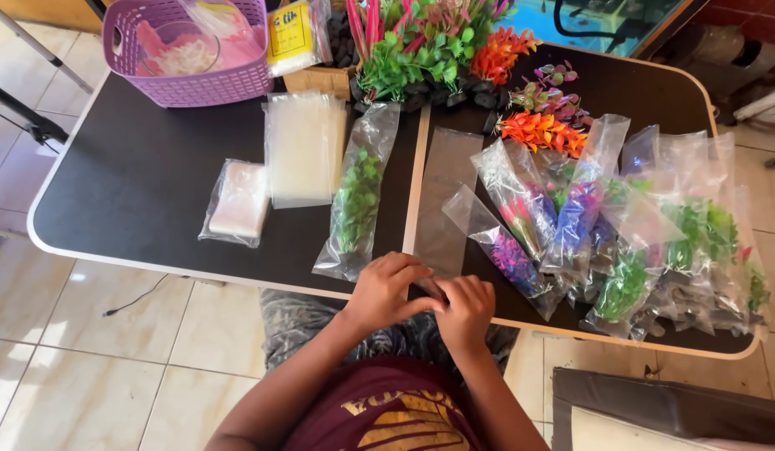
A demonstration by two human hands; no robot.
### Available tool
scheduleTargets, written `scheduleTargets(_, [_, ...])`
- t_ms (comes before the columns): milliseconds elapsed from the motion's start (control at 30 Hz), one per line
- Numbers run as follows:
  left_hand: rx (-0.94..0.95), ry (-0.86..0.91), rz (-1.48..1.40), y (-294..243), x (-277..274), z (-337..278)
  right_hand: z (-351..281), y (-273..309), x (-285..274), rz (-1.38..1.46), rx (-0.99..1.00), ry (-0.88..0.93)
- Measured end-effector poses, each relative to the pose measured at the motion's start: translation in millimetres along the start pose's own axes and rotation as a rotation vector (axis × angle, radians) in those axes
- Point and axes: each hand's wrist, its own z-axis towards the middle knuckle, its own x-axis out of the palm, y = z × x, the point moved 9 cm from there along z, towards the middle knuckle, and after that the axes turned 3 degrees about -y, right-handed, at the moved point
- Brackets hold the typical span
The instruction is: Packing artificial aquarium plants into clear plastic bags at a work table
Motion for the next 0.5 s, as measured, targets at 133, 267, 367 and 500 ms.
scheduleTargets(133, [0.02, 0.017, 0.102, 13, 13, -14, -33, -36, 35, 0.067, 0.051, 0.075])
scheduleTargets(267, [0.039, 0.05, 0.133, 7, 8, -14, -31, -38, 33, 0.169, 0.173, 0.095])
scheduleTargets(367, [0.075, 0.065, 0.148, 6, 11, -21, -25, -34, 24, 0.199, 0.247, 0.089])
scheduleTargets(500, [0.045, 0.059, 0.193, 12, 16, -24, -30, -44, 20, 0.228, 0.273, 0.064])
